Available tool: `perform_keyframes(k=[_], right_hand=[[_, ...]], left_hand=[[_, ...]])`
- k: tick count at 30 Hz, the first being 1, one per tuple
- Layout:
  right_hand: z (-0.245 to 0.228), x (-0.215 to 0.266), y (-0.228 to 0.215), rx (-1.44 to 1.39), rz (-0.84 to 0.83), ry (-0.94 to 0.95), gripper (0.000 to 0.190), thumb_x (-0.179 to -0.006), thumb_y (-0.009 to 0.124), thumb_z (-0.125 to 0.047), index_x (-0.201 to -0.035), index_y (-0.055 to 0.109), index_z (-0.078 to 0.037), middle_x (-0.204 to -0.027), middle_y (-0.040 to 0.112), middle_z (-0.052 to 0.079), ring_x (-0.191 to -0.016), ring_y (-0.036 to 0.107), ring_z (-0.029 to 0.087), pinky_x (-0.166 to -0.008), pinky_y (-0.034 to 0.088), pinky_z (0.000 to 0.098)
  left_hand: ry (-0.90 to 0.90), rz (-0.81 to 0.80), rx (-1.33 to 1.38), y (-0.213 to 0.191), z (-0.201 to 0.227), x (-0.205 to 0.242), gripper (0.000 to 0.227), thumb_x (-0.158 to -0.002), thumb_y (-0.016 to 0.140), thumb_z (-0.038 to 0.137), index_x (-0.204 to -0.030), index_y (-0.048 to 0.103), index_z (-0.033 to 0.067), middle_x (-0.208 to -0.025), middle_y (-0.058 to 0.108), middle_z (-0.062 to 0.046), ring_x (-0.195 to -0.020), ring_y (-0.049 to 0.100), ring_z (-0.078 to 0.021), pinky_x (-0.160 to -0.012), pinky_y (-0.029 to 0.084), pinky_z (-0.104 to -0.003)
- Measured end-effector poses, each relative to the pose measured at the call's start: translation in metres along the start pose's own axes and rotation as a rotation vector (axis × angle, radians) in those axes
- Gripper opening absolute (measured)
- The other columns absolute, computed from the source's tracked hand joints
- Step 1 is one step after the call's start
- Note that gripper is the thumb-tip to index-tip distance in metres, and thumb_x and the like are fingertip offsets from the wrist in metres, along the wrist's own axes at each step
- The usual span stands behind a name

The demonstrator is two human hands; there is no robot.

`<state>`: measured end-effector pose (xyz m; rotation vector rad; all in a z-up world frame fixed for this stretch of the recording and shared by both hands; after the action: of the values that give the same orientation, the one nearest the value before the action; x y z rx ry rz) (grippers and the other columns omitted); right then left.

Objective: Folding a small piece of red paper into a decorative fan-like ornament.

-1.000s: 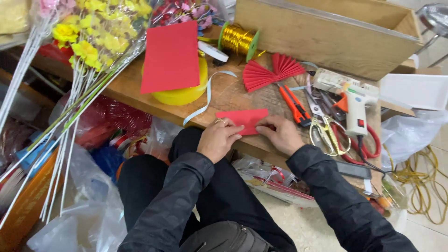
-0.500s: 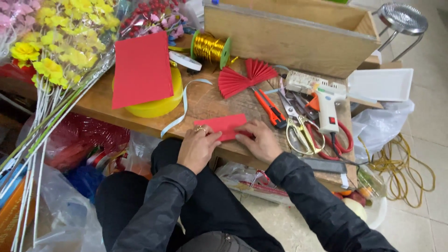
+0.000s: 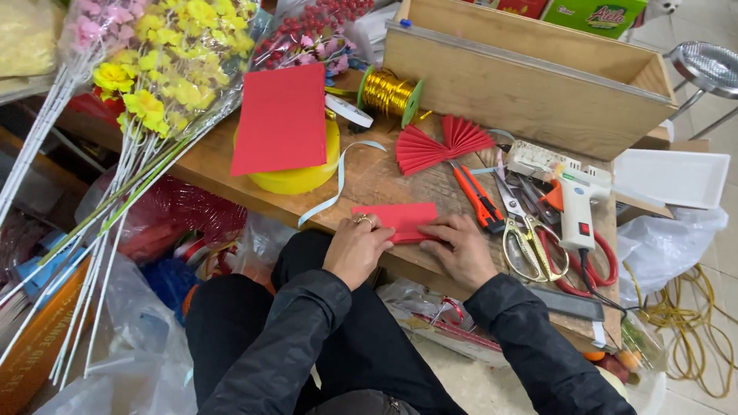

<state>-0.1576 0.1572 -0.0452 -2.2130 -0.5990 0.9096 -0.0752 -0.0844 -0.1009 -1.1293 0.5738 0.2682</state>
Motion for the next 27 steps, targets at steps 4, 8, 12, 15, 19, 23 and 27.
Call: perform_keyframes(k=[4, 8, 12, 15, 19, 23, 27], right_hand=[[-0.006, -0.002, -0.002, 0.070, 0.001, -0.047, 0.023, -0.092, 0.081, -0.033, -0.113, 0.082, -0.021, -0.106, 0.072, 0.003, -0.098, 0.067, 0.029, -0.085, 0.059, 0.0413], [-0.003, -0.003, 0.000, 0.085, 0.003, -0.066, 0.023, -0.093, 0.079, -0.032, -0.112, 0.081, -0.020, -0.106, 0.072, 0.004, -0.096, 0.066, 0.030, -0.082, 0.059, 0.0418], [-0.002, -0.005, -0.002, 0.055, 0.000, -0.097, 0.024, -0.091, 0.082, -0.034, -0.111, 0.081, -0.020, -0.107, 0.072, 0.004, -0.099, 0.067, 0.030, -0.082, 0.058, 0.0419], [-0.002, -0.004, -0.002, 0.036, -0.008, -0.053, 0.024, -0.093, 0.080, -0.029, -0.114, 0.081, -0.020, -0.110, 0.072, 0.004, -0.103, 0.066, 0.029, -0.087, 0.058, 0.0424], [0.003, -0.002, 0.001, 0.060, 0.005, -0.080, 0.023, -0.092, 0.081, -0.028, -0.113, 0.082, -0.020, -0.110, 0.071, 0.003, -0.105, 0.066, 0.029, -0.088, 0.058, 0.0420], [0.001, -0.001, -0.001, 0.075, 0.008, -0.092, 0.023, -0.091, 0.082, -0.029, -0.112, 0.082, -0.019, -0.111, 0.071, 0.003, -0.107, 0.066, 0.030, -0.090, 0.058, 0.0431], [0.005, -0.001, 0.002, 0.068, 0.001, -0.060, 0.023, -0.090, 0.083, -0.030, -0.111, 0.083, -0.022, -0.109, 0.070, 0.003, -0.105, 0.066, 0.029, -0.089, 0.058, 0.0424]], left_hand=[[0.015, -0.007, 0.028, -0.001, 0.002, -0.001, 0.025, -0.102, 0.061, 0.045, -0.102, 0.078, 0.0262, -0.094, 0.058, 0.001, -0.088, 0.057, -0.0272, -0.075, 0.046, -0.042], [0.007, -0.018, 0.010, -0.002, 0.002, -0.002, 0.027, -0.102, 0.060, 0.047, -0.101, 0.078, 0.0274, -0.096, 0.057, 0.001, -0.090, 0.057, -0.0267, -0.077, 0.046, -0.042], [-0.021, -0.029, 0.028, 0.005, -0.004, -0.003, 0.027, -0.099, 0.060, 0.049, -0.102, 0.077, 0.0287, -0.097, 0.058, 0.000, -0.093, 0.058, -0.0290, -0.079, 0.047, -0.045], [-0.034, -0.040, 0.030, 0.014, -0.009, -0.001, 0.028, -0.099, 0.060, 0.051, -0.102, 0.077, 0.0293, -0.098, 0.056, 0.000, -0.092, 0.056, -0.0294, -0.079, 0.046, -0.044], [-0.027, -0.040, 0.073, 0.016, -0.010, 0.000, 0.025, -0.100, 0.062, 0.047, -0.103, 0.078, 0.0275, -0.097, 0.055, 0.000, -0.091, 0.054, -0.0287, -0.080, 0.045, -0.043], [-0.023, -0.049, 0.056, 0.016, -0.009, 0.000, 0.027, -0.098, 0.062, 0.051, -0.101, 0.077, 0.0284, -0.096, 0.054, 0.001, -0.090, 0.053, -0.0275, -0.079, 0.045, -0.044], [-0.020, -0.052, 0.044, 0.015, -0.008, 0.000, 0.026, -0.098, 0.061, 0.051, -0.096, 0.076, 0.0296, -0.095, 0.052, 0.003, -0.091, 0.051, -0.0249, -0.080, 0.043, -0.041]])
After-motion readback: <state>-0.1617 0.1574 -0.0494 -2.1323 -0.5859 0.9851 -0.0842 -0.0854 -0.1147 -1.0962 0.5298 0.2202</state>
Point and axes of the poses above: each hand's wrist, its own x-axis away from the middle knuckle, its own y-axis out of the palm, z = x × y, the point moved 1 cm from there along -x, towards the middle knuckle
